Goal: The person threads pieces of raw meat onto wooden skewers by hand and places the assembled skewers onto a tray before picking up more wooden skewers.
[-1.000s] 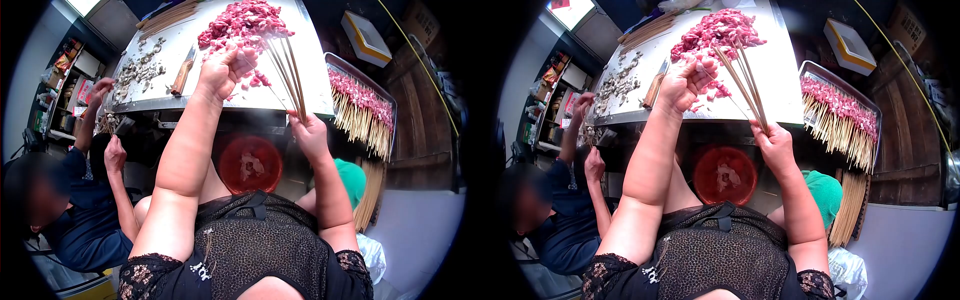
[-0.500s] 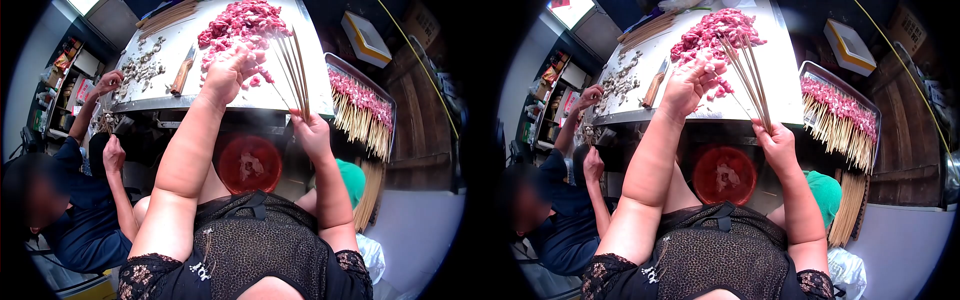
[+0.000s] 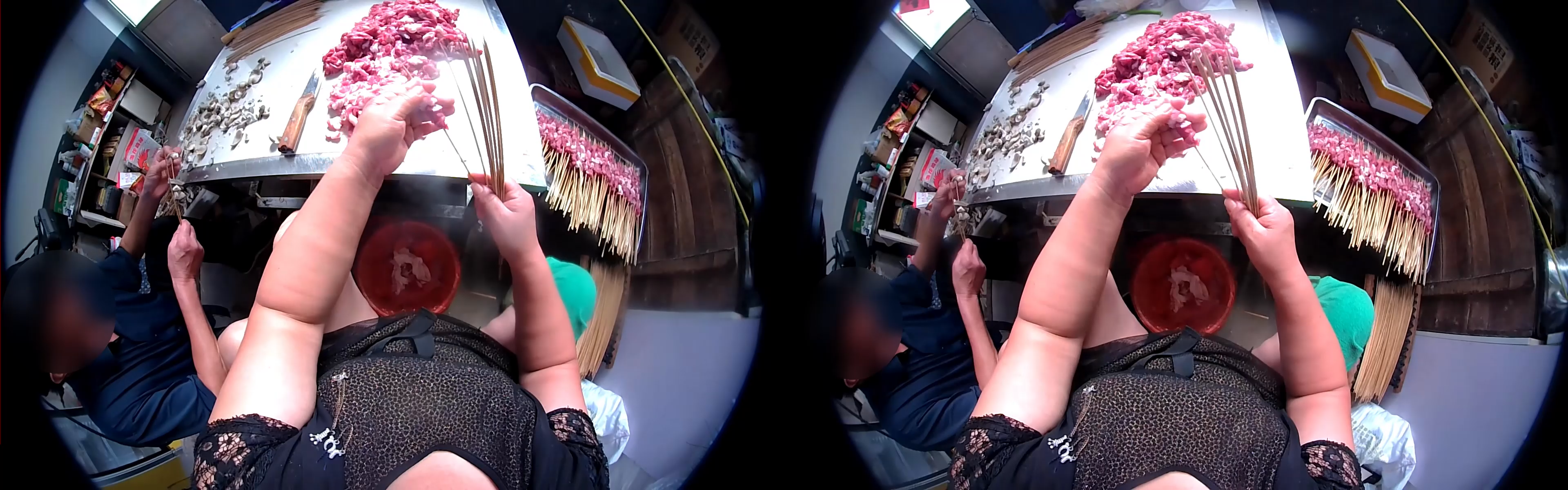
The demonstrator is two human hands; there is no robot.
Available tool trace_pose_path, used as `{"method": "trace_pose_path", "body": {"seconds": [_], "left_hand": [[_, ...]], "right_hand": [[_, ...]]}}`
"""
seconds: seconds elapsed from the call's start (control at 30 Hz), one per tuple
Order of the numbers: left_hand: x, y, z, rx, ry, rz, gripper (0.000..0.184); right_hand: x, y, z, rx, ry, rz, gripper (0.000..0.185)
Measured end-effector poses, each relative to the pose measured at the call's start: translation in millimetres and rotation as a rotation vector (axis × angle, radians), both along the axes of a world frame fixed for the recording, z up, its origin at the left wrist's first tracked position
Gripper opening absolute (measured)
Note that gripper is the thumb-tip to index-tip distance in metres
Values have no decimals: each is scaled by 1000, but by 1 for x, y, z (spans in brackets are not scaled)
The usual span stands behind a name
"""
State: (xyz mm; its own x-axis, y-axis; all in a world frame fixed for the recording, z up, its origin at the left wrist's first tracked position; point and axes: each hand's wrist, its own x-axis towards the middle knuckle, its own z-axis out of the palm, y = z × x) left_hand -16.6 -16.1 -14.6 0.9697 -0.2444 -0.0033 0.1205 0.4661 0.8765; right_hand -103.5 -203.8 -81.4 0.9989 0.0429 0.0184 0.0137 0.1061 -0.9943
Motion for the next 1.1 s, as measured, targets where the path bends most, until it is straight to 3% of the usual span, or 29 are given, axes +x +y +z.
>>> {"method": "trace_pose_path", "body": {"seconds": [0.07, 0.17, 0.23, 0.53, 0.6, 0.63, 0.67, 0.73, 0.77, 0.8, 0.87, 0.93, 1.07, 1.1], "left_hand": [[1, -2, -1, 11, -4, -9, 21], [3, -3, -4, -204, 64, -20, 24], [3, -9, -9, -254, 61, 110, 26], [-9, -44, -4, -175, 218, 195, 30], [-6, -46, -6, -112, 204, 143, 40], [-3, -40, -13, -104, 105, 18, 55], [3, -36, -15, -103, 105, 18, 55], [16, -29, -8, 96, 116, 41, 63], [22, -15, -3, 235, -33, 102, 64], [33, 1, 3, 414, -100, 173, 54], [49, 26, 4, 488, -202, 375, 25], [54, 44, 2, 686, -276, 411, 21], [41, 33, -8, 913, -335, 252, 19], [34, 27, -5, 1089, -304, 169, 22]], "right_hand": [[1, 1, 0, 39, 19, 7, 17], [2, 9, 2, 37, 10, -9, 16], [-2, 15, 1, -16, -18, 27, 16], [-2, 23, 1, 64, 28, 31, 18], [-1, 22, 1, 68, 25, 26, 19], [1, 20, 1, 92, 41, -5, 19], [2, 18, 0, 116, 56, -37, 18], [6, 9, -4, 145, 10, -64, 19], [6, 4, -3, 168, 7, -66, 20], [5, 0, -2, 192, 6, -69, 20], [3, -6, -3, 195, -9, -76, 20], [3, -9, -4, 217, -22, -93, 19], [4, -13, -5, 248, -52, -106, 19], [4, -13, -4, 249, -51, -107, 19]]}}
